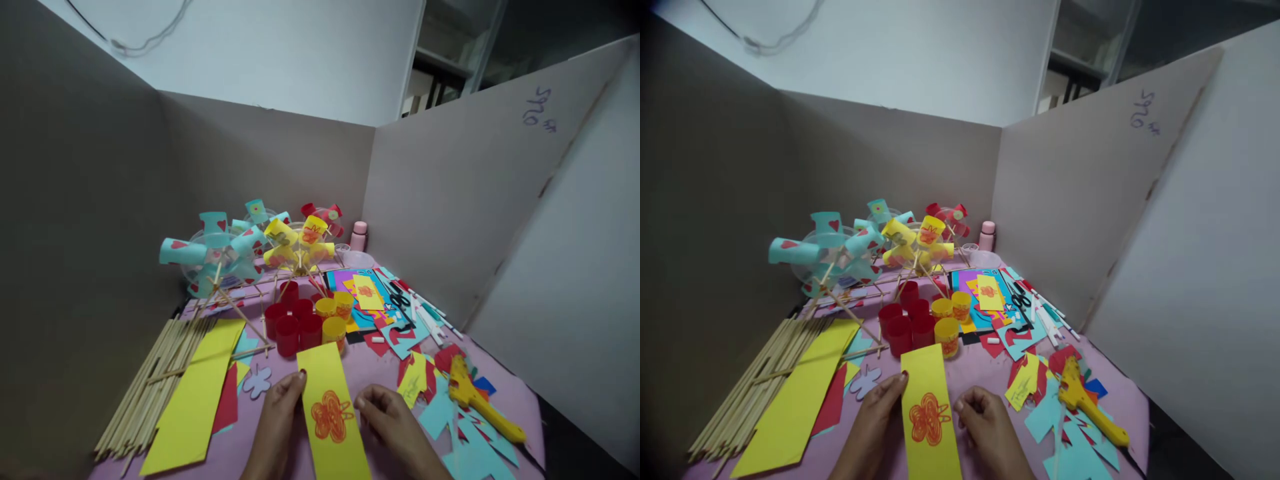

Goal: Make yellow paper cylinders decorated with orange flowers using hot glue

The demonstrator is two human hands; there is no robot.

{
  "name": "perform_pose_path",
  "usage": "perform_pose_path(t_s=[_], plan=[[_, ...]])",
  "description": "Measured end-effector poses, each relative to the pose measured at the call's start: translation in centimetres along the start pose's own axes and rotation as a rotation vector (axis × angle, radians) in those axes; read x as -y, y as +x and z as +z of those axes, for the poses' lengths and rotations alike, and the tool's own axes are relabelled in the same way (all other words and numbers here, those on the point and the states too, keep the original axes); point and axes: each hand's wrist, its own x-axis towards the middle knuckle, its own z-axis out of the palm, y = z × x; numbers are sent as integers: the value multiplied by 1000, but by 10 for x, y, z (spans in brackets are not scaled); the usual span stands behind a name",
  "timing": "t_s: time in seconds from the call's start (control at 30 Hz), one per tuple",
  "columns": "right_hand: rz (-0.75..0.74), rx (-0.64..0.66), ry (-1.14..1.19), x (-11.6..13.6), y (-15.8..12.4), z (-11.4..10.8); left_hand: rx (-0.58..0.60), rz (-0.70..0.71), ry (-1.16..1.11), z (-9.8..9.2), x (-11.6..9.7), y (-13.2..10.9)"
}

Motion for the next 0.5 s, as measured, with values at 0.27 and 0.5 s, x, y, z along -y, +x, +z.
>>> perform_pose_path(t_s=[0.27,0.5], plan=[[164,161,214,-32,-22,14,-50,9,-62,-15,3,-2],[136,149,54,-31,-24,6,-3,-63,-100,-14,8,1]])
